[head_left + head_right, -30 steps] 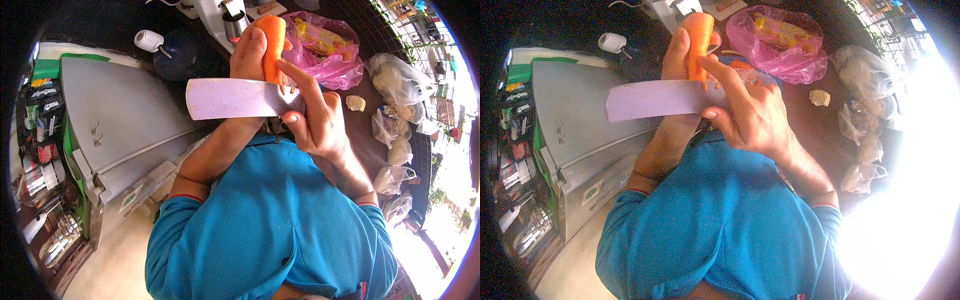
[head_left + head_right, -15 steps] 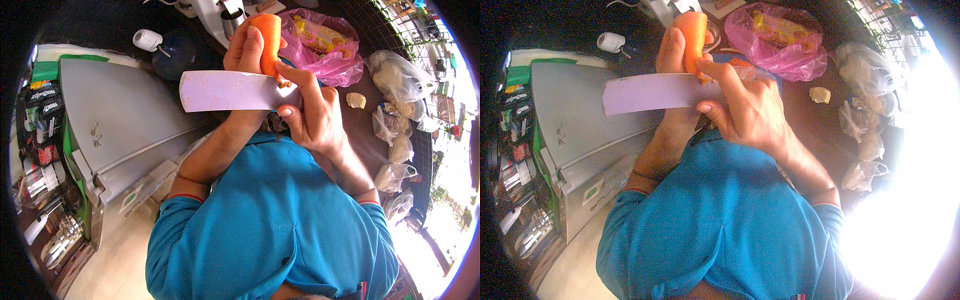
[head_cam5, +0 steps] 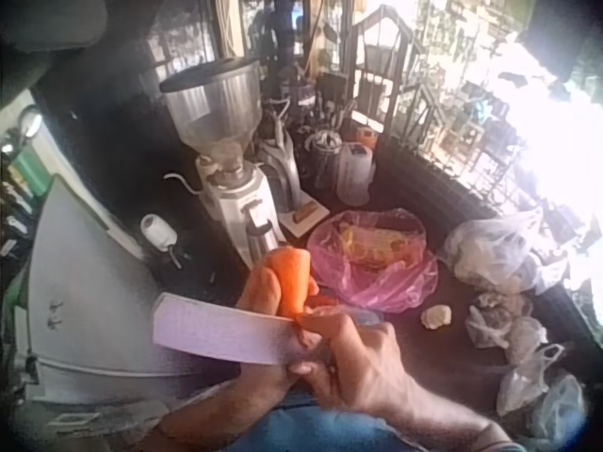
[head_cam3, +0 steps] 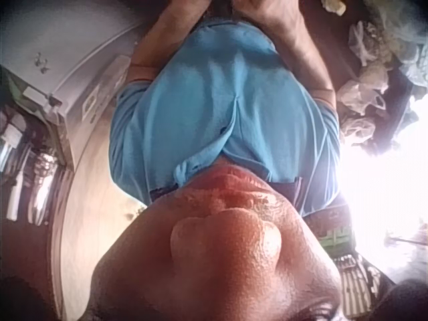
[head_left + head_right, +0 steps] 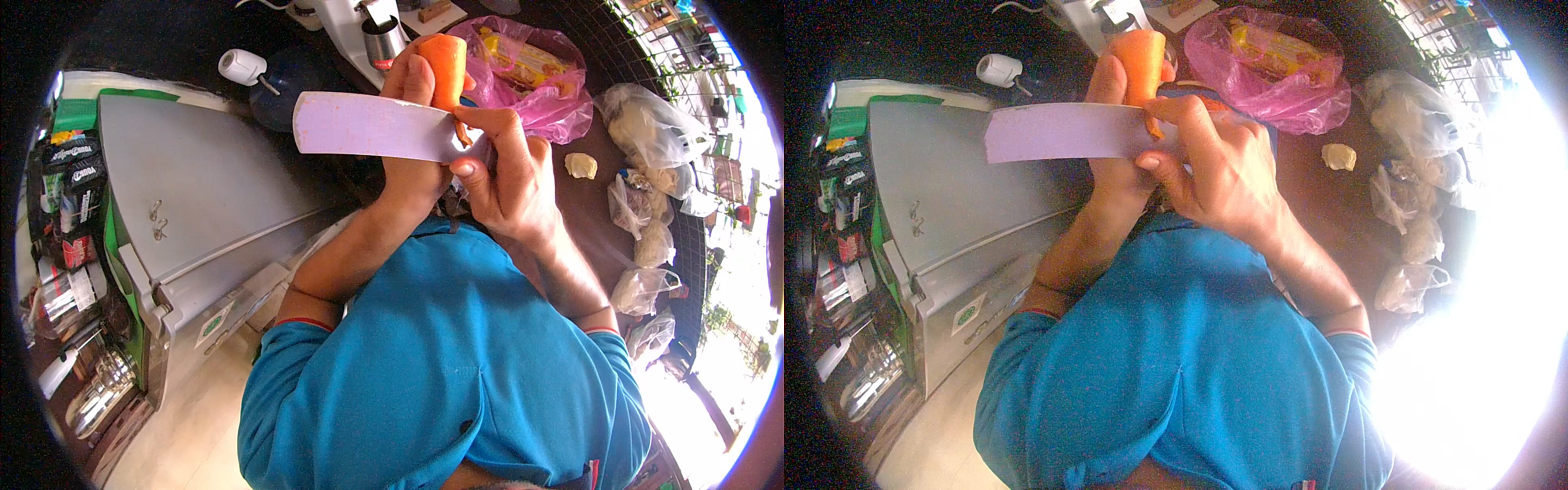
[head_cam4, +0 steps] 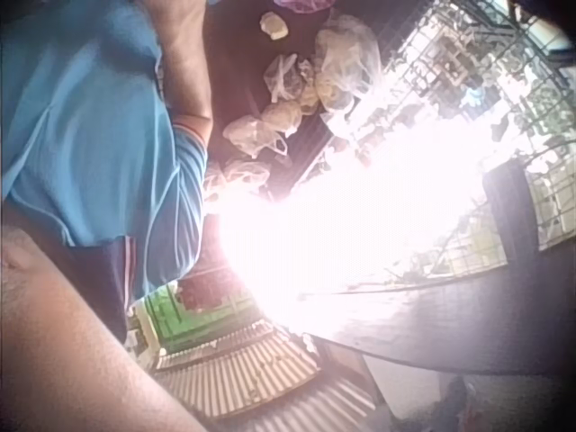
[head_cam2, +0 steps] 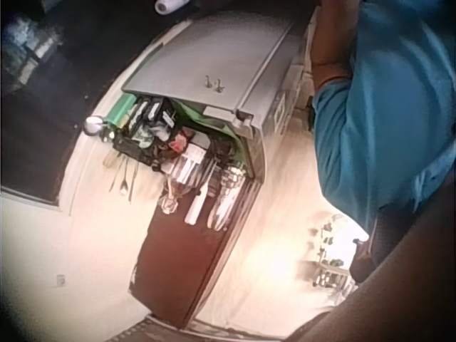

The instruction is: The person peels a carrot using a handheld peeler over a small blue cutting board. They repeatedly slide the peeler down the length of the carrot, removing strips of skin which fall onto the board, and occasionally adjust their grip on both the carrot and the tool.

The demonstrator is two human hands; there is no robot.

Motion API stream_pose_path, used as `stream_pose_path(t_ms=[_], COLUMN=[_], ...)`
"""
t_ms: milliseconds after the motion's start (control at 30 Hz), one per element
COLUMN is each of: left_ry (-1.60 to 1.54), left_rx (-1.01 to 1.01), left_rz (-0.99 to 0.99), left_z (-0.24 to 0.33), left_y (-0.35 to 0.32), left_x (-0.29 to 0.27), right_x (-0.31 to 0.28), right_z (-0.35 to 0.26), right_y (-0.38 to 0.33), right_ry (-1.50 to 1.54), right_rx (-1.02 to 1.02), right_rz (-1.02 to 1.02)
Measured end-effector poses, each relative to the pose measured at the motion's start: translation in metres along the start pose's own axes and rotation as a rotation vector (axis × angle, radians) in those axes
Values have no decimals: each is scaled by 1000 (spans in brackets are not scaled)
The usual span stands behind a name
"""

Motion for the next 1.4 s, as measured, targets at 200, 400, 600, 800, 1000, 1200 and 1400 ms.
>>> stream_pose_path(t_ms=[200,400,600,800,1000,1200,1400], left_ry=[74,-132,-36,105,89,125,184], left_rx=[88,2,17,99,116,78,115], left_rz=[-79,-70,-80,-79,-45,-8,-28], left_z=[2,-4,4,16,16,18,16], left_y=[6,15,14,9,8,0,-2], left_x=[-5,-9,-2,1,0,1,2], right_x=[-5,-11,-17,-22,-11,-14,-11], right_z=[3,7,3,-3,2,-6,-5], right_y=[1,0,2,4,7,7,9], right_ry=[78,168,126,60,18,-53,-21], right_rx=[12,24,55,14,-127,-39,0], right_rz=[-39,-66,-68,-118,-17,-55,-27])
Point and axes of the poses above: each hand's wrist, its own y-axis towards the middle knuckle, its own x-axis out of the palm, z = x × y, the point moved 1 cm from there along y, towards the middle knuckle, and after that the axes turned 5 degrees about -z, right-handed, at the moved point
